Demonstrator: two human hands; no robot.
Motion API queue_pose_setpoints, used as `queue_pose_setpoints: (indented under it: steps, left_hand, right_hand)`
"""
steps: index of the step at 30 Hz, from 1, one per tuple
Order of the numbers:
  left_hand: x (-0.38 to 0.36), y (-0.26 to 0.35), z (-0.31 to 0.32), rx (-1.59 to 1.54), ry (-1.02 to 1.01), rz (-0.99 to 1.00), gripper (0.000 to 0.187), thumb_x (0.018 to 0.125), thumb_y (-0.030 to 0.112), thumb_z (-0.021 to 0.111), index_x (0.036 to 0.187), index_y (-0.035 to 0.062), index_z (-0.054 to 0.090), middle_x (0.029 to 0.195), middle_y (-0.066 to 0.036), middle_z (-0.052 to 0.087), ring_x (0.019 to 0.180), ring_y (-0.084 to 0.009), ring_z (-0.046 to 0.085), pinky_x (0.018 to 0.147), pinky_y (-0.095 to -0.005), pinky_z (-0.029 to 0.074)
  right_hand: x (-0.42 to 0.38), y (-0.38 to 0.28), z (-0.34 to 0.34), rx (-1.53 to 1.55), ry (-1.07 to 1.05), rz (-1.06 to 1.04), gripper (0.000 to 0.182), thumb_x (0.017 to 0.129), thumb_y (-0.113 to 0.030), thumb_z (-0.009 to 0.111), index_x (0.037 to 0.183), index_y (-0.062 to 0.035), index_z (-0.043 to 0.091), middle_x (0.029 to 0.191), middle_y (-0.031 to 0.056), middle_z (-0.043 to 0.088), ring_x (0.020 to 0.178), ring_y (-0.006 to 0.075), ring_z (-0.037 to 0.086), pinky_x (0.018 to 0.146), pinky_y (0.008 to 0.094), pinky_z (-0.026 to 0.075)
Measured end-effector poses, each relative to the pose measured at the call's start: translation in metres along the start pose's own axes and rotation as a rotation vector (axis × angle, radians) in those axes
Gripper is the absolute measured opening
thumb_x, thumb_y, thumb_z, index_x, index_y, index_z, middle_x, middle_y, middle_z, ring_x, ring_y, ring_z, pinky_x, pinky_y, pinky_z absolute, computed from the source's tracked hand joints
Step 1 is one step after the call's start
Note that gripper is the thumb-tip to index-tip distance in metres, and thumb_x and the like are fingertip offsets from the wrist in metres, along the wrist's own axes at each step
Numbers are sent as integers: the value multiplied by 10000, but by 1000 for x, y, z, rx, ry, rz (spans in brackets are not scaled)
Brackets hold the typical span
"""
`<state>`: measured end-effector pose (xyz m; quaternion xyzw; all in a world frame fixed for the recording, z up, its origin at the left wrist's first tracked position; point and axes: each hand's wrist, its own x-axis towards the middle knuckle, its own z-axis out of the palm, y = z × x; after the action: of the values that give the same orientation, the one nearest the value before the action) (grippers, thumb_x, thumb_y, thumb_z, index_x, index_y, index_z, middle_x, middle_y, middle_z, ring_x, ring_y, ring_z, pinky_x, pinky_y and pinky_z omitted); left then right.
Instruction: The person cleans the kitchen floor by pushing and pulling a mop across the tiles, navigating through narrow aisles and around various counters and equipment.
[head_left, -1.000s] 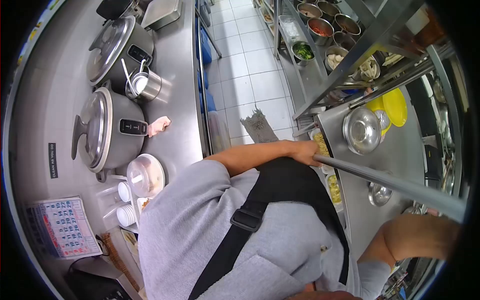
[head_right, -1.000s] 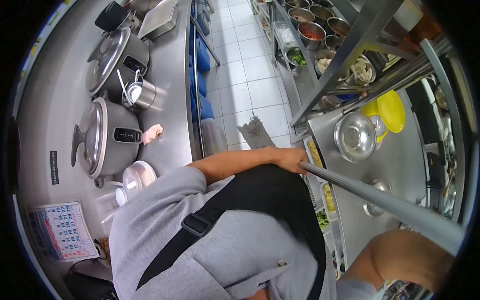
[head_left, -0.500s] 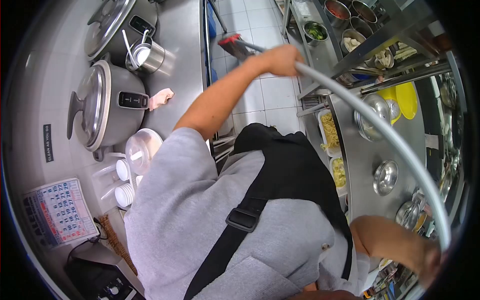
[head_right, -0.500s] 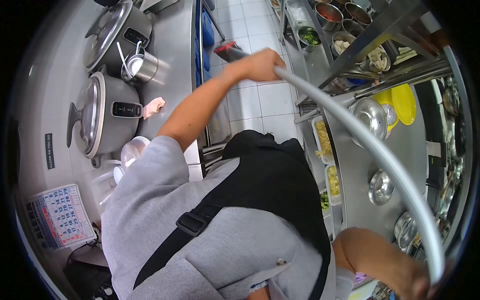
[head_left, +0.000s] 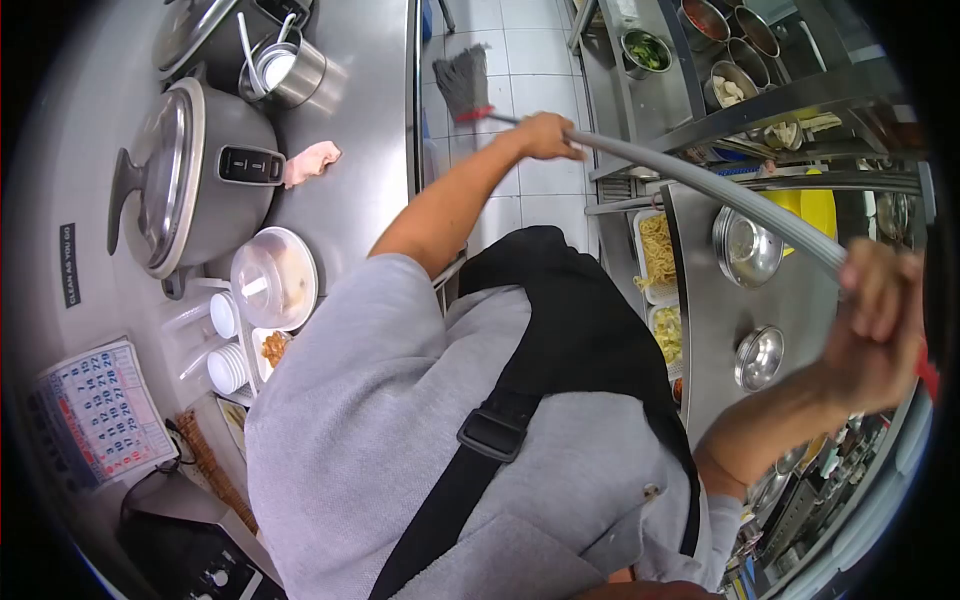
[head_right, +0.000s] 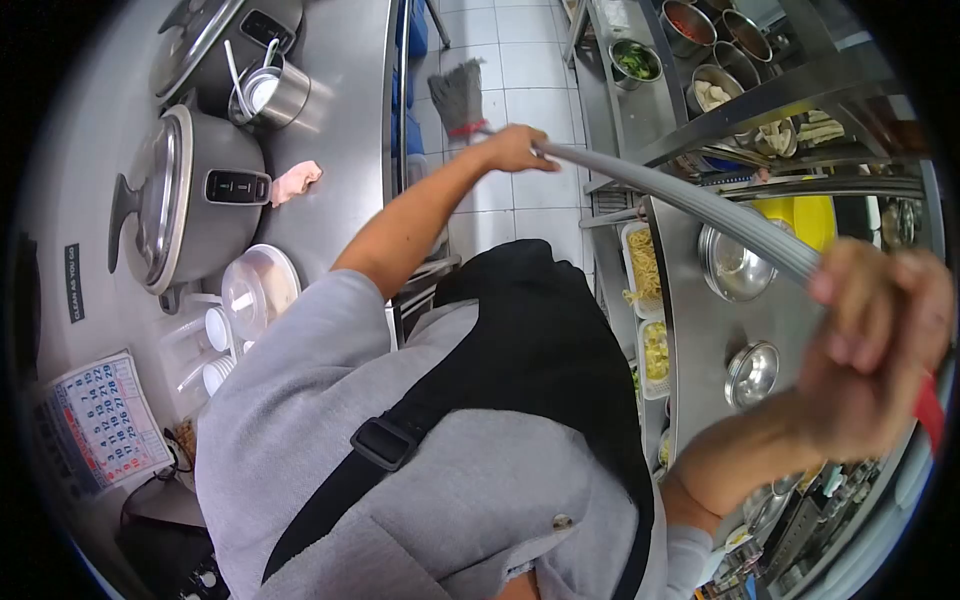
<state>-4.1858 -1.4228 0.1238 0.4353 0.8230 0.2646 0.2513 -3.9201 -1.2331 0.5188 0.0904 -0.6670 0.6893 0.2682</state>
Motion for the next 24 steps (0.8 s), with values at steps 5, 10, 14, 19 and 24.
queue_pose_setpoints:
  steps: [5,10,14,19,24]
  left_hand:
    - [-40,110,37,-483,-208,327,533,757,582,740,757,50,721,635,-132,636,604,-231,630,595,-384,481]
    - [-60,150,75,-346,-322,442,413,845,398,714,716,9,665,597,-169,594,550,-278,583,552,-411,448]
    - [-61,172,31,-294,-258,481,373,825,354,719,684,15,652,567,-171,572,505,-304,526,545,-426,443]
    - [-33,164,-43,-208,-67,533,331,775,334,740,660,34,659,557,-147,573,497,-291,520,527,-414,438]
    - [24,118,-104,-59,64,535,366,752,392,769,712,37,688,596,-133,605,532,-249,562,550,-393,462]
  right_hand:
    - [39,-108,-23,-53,-453,-69,439,1066,-333,282,976,5,546,535,-10,426,422,97,425,417,297,455]
    - [24,-140,1,13,-274,-141,440,1071,-382,298,932,-33,528,529,-9,435,398,107,413,376,270,440]
    - [15,-187,-15,-96,-311,-176,376,1065,-318,371,860,-52,538,509,-29,440,382,79,422,370,238,397]
    - [0,-179,41,672,363,-897,297,1026,-195,421,748,-100,465,502,-59,385,372,64,389,391,230,372]
    - [-33,-170,9,-150,23,-464,231,999,-174,415,799,-66,457,525,-44,367,415,78,379,485,268,386]
